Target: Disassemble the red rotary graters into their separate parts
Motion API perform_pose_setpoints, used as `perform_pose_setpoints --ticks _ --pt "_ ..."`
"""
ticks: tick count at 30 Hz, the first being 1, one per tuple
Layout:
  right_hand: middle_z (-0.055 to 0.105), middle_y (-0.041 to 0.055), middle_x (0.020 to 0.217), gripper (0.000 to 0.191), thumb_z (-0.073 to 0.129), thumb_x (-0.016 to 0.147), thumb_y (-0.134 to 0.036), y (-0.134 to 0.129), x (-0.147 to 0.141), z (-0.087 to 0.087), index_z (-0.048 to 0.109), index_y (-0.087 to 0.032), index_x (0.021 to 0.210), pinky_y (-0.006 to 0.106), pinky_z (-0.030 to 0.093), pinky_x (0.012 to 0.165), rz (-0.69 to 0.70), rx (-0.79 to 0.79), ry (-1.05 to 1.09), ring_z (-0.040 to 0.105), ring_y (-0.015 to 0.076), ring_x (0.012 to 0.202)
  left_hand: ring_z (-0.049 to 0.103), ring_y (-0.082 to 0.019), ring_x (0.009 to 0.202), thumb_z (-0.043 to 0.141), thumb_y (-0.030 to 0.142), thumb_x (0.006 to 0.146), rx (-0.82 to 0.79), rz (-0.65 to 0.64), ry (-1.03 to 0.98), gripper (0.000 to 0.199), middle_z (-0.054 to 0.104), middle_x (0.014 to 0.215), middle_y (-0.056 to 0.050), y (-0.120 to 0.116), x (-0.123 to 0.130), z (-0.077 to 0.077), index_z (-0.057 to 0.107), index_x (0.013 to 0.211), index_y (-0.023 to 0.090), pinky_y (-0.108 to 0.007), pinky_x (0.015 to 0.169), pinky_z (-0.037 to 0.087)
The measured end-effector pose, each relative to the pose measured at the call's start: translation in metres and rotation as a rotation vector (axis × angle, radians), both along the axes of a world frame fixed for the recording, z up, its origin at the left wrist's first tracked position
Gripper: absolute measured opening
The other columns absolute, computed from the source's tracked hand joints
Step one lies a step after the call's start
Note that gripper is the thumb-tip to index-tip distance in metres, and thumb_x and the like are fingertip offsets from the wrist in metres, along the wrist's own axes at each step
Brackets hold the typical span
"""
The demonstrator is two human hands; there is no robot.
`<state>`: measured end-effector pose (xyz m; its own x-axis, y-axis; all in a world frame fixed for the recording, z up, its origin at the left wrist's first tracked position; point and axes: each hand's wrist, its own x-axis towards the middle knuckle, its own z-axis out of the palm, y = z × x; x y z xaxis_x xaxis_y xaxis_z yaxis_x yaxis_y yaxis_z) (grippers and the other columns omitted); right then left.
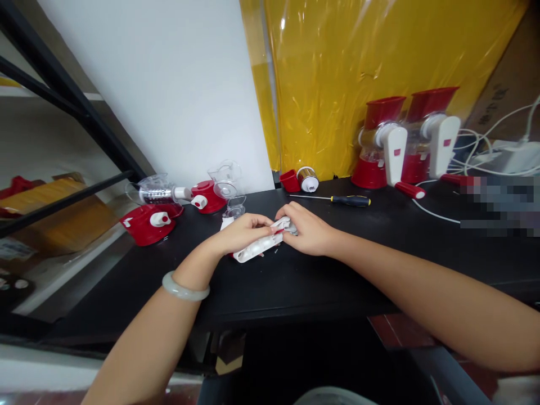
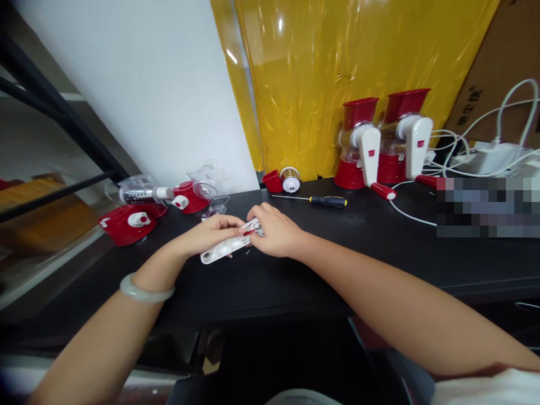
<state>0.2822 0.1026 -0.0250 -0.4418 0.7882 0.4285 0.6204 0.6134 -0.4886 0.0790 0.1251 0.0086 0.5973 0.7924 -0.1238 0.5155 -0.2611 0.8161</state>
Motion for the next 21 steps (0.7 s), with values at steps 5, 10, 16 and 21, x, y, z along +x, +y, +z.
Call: perform_pose_setpoints --ticks 5,10,16,21 --pt "0.054 0.0064 0.102 0.026 0.052 0.079 -0.024 0.0011 0.0001 -0.0004 0.054 -0.02 0.104 0.034 0.044 0.08 0.01 -0.013 -0.005 0.056 0.0209 0.092 0.059 -0.013 0.077 0.065 0.044 0.079 0.057 -0.027 -0.023 0.034 0.068 0.092 -0.003 0.0017 -0.0005 -0.0021 0.069 0.098 0.016 -0.023 0.067 0.044" --pt "0.053 0.0059 0.101 0.026 0.051 0.078 -0.022 0.0022 0.0005 -0.0014 0.054 -0.02 0.104 0.033 0.044 0.08 0.025 -0.009 -0.005 0.056 0.02 0.091 0.057 -0.012 0.072 0.065 0.045 0.079 0.033 -0.015 -0.001 0.036 0.068 0.089 -0.003 0.0016 -0.0015 -0.0018 0.069 0.098 0.015 -0.022 0.061 0.042" --pt "0.054 0.0063 0.102 0.024 0.053 0.081 -0.027 0.0029 0.0003 -0.0029 0.055 -0.02 0.104 0.032 0.044 0.079 0.026 -0.006 -0.006 0.056 0.0196 0.09 0.056 -0.012 0.064 0.064 0.048 0.079 0.038 0.003 0.052 0.038 0.068 0.081 -0.002 -0.0009 -0.0015 0.0014 0.071 0.098 0.016 -0.022 0.056 0.04" --pt "0.054 0.0067 0.103 0.024 0.053 0.082 -0.028 0.0022 0.0002 -0.0019 0.055 -0.02 0.105 0.032 0.044 0.08 0.026 -0.001 -0.023 0.057 0.0197 0.09 0.059 -0.013 0.069 0.062 0.048 0.08 0.066 -0.006 0.074 0.039 0.069 0.087 -0.004 0.0001 -0.0028 0.0007 0.071 0.099 0.016 -0.022 0.059 0.042"
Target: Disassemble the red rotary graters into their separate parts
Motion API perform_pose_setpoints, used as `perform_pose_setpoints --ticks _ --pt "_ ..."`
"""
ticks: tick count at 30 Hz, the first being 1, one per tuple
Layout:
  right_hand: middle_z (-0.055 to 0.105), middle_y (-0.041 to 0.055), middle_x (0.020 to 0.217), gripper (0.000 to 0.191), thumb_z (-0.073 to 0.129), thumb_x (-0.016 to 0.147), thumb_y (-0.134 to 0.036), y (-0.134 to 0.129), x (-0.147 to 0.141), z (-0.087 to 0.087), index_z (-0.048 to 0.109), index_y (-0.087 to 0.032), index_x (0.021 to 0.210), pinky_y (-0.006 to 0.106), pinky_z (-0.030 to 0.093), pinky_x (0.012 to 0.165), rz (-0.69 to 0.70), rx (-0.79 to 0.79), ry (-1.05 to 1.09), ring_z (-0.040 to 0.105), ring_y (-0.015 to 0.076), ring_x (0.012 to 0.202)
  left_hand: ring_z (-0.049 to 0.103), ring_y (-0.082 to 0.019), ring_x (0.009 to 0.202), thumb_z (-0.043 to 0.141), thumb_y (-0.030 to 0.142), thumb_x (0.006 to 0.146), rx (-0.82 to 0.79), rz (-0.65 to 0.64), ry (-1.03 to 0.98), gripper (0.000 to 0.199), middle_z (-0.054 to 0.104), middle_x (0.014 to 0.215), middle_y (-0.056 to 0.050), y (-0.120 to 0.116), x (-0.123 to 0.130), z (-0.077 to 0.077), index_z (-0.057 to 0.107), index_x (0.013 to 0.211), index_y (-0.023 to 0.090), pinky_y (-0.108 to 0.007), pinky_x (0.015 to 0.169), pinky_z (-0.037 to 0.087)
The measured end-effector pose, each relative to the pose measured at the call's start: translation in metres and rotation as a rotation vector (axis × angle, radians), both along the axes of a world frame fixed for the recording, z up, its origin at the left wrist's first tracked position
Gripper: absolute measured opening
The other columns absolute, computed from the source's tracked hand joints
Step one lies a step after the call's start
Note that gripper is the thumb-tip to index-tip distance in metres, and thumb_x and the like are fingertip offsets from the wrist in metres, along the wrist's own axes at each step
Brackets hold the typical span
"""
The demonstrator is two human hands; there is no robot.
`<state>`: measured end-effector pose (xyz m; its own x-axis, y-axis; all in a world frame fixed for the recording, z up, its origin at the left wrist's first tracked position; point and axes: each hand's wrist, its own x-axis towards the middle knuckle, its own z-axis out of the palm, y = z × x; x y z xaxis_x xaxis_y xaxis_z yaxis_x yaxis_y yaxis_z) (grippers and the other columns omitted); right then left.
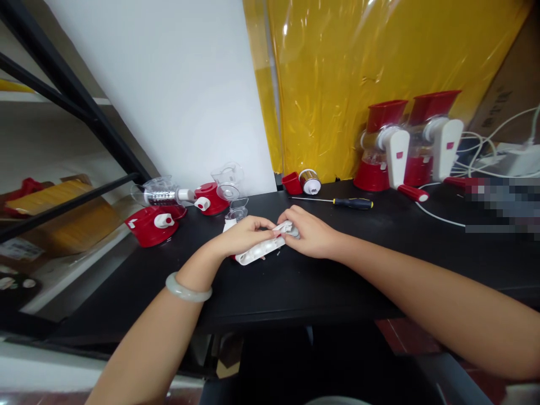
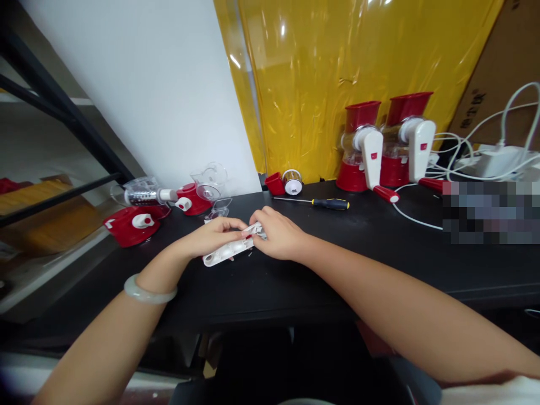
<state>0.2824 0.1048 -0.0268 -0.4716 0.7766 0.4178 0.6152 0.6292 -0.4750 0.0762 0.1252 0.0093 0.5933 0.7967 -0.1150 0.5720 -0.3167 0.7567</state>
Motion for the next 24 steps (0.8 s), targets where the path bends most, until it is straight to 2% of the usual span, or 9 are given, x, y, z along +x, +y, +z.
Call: perform_pose_setpoints --ticks 7,12,24 --pt "0.055 0.0061 0.103 0.025 0.056 0.083 -0.031 -0.0007 0.0 0.0006 0.056 -0.021 0.105 0.032 0.044 0.08 0.0 -0.013 -0.001 0.057 0.0193 0.09 0.063 -0.018 0.083 0.06 0.049 0.081 0.049 -0.016 0.025 0.039 0.07 0.096 -0.005 0.0015 -0.0012 -0.0017 0.07 0.101 0.016 -0.026 0.072 0.047" --pt "0.055 0.0056 0.103 0.025 0.058 0.082 -0.033 -0.0007 0.0 -0.0007 0.057 -0.021 0.105 0.032 0.044 0.079 -0.004 -0.013 0.003 0.057 0.0196 0.09 0.062 -0.019 0.093 0.06 0.047 0.082 0.1 -0.072 -0.001 0.035 0.068 0.104 -0.005 0.0019 -0.0002 -0.0012 0.071 0.098 0.018 -0.028 0.082 0.047" --pt "0.054 0.0043 0.096 0.019 0.059 0.08 -0.029 -0.0015 -0.001 0.0019 0.055 -0.02 0.097 0.03 0.043 0.075 -0.017 -0.009 0.0 0.056 0.0178 0.084 0.061 -0.017 0.085 0.061 0.045 0.082 0.052 -0.099 -0.013 0.035 0.068 0.099 -0.006 -0.0015 0.0026 0.0011 0.071 0.097 0.015 -0.026 0.075 0.046"
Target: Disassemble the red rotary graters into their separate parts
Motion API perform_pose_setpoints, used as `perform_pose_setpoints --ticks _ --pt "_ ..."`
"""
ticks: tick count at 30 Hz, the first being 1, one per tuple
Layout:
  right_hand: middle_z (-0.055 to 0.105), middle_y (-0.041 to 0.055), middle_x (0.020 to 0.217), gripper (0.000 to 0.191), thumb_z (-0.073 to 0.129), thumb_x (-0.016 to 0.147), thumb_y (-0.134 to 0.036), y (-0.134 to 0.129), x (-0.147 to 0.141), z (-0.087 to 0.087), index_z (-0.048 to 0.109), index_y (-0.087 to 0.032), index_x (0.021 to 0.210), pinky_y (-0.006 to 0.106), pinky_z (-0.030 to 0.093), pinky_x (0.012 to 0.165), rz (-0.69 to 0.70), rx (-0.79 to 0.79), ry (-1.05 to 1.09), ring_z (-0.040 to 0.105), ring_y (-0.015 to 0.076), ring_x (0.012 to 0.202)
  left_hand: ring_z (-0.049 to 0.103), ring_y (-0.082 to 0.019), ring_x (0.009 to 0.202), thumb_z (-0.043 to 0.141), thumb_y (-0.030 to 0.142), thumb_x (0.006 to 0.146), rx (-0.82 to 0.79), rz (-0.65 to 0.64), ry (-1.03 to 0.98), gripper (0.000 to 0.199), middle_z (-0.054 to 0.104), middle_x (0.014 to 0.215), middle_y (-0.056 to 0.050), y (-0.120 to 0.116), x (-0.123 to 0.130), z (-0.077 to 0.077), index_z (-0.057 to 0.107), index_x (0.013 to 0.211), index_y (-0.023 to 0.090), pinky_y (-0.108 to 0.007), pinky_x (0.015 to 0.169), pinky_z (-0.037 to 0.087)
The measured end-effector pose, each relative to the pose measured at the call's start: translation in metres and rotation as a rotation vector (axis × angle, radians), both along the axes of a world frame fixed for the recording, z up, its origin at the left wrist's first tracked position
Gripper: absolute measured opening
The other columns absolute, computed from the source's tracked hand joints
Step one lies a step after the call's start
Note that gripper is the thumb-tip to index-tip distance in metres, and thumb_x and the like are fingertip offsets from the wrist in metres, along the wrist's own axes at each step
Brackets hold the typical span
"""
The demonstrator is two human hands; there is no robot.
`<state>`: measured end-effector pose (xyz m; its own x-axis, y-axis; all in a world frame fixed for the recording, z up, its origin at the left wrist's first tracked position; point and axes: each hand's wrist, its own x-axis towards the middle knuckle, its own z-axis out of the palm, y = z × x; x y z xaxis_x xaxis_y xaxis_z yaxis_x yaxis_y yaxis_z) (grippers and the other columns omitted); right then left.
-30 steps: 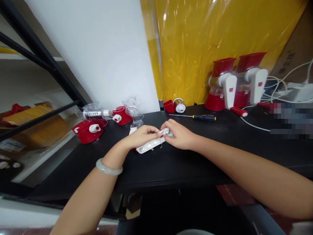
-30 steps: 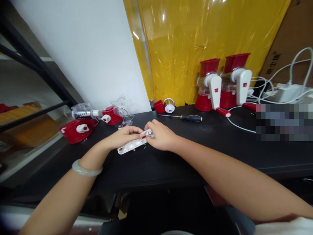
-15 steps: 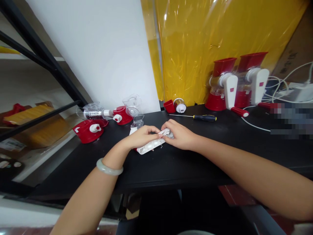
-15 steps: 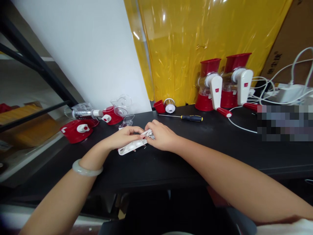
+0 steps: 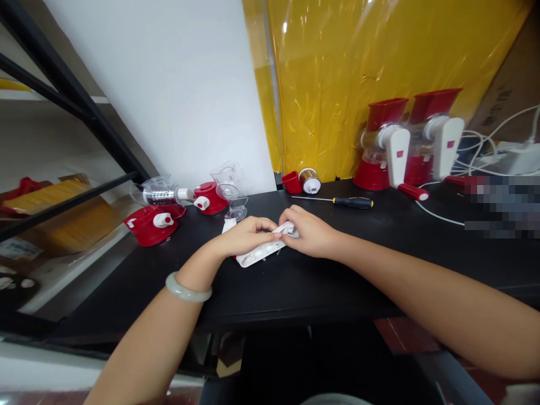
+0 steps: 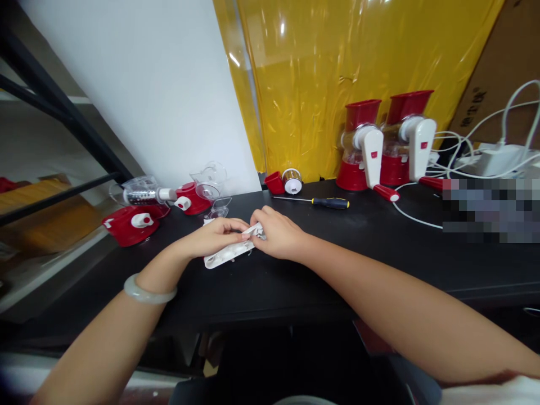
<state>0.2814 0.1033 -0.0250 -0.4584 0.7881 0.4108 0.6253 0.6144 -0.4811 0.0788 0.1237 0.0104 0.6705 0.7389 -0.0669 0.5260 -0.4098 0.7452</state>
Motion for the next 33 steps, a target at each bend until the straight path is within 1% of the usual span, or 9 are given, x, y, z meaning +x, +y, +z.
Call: perform_pose_setpoints --ticks 6,13,20,22,24,26,28,30,33 --pt "0.053 0.0046 0.096 0.02 0.057 0.08 -0.028 -0.001 0.0 0.001 0.053 -0.02 0.098 0.03 0.043 0.074 -0.007 0.008 0.014 0.056 0.0175 0.083 0.062 -0.015 0.077 0.062 0.045 0.081 -0.138 0.043 -0.045 0.038 0.069 0.093 -0.006 -0.001 0.0 -0.001 0.067 0.104 0.014 -0.025 0.069 0.047" --pt "0.055 0.0071 0.106 0.029 0.057 0.083 -0.035 0.002 0.001 0.001 0.05 -0.02 0.108 0.035 0.045 0.083 -0.001 0.038 0.108 0.056 0.0208 0.096 0.062 -0.015 0.077 0.063 0.042 0.081 -0.097 0.07 -0.093 0.034 0.069 0.091 -0.005 -0.002 0.0 0.004 0.067 0.1 0.015 -0.024 0.066 0.047" --pt "0.054 0.0093 0.108 0.033 0.047 0.092 -0.043 0.007 0.004 0.0 0.047 -0.019 0.115 0.036 0.047 0.086 0.025 0.092 0.405 0.056 0.0181 0.094 0.064 -0.013 0.06 0.062 0.048 0.081 -0.316 0.103 -0.115 0.038 0.069 0.091 -0.007 -0.019 -0.019 0.041 0.06 0.103 0.018 -0.02 0.044 0.043" --pt "0.054 0.0092 0.108 0.032 0.042 0.095 -0.042 0.007 0.003 -0.001 0.046 -0.019 0.116 0.036 0.047 0.088 0.051 0.098 0.447 0.056 0.0174 0.094 0.063 -0.014 0.059 0.059 0.049 0.082 -0.22 0.22 -0.177 0.039 0.07 0.092 -0.009 -0.02 -0.035 0.053 0.057 0.105 0.017 -0.021 0.043 0.044" --pt "0.054 0.009 0.107 0.032 0.042 0.095 -0.042 0.007 0.001 -0.004 0.046 -0.019 0.116 0.037 0.047 0.089 0.069 0.092 0.446 0.055 0.0173 0.096 0.064 -0.016 0.063 0.055 0.05 0.083 -0.021 0.434 -0.183 0.039 0.07 0.093 -0.01 -0.014 -0.054 0.06 0.054 0.104 0.017 -0.024 0.048 0.047" --pt "0.053 0.0085 0.107 0.032 0.046 0.093 -0.042 0.008 -0.001 -0.006 0.047 -0.019 0.115 0.037 0.047 0.089 0.07 0.084 0.417 0.056 0.0172 0.095 0.067 -0.021 0.071 0.048 0.052 0.085 0.242 0.683 -0.014 0.04 0.07 0.092 -0.011 -0.003 -0.074 0.062 0.055 0.102 0.016 -0.028 0.056 0.05" --pt "0.052 0.0079 0.106 0.032 0.051 0.091 -0.042 0.008 -0.002 -0.009 0.048 -0.02 0.114 0.038 0.048 0.089 0.066 0.077 0.383 0.056 0.0174 0.095 0.067 -0.029 0.085 0.048 0.05 0.085 0.489 0.859 0.325 0.039 0.069 0.093 -0.016 0.011 -0.091 0.058 0.06 0.092 0.013 -0.034 0.068 0.051" --pt "0.052 0.0076 0.106 0.031 0.053 0.09 -0.04 0.009 -0.002 -0.01 0.048 -0.021 0.114 0.039 0.048 0.089 0.064 0.082 0.361 0.057 0.0176 0.094 0.066 -0.033 0.092 0.047 0.046 0.085 0.504 0.896 0.565 0.037 0.069 0.094 -0.019 0.022 -0.103 0.051 0.062 0.089 0.012 -0.038 0.076 0.05" --pt "0.052 0.0071 0.106 0.028 0.053 0.089 -0.036 0.01 -0.001 -0.011 0.048 -0.022 0.113 0.04 0.049 0.089 0.066 0.105 0.348 0.057 0.0178 0.094 0.068 -0.032 0.079 0.047 0.04 0.086 0.369 0.892 0.604 0.035 0.07 0.089 -0.021 0.032 -0.109 0.039 0.061 0.097 0.009 -0.039 0.07 0.05"
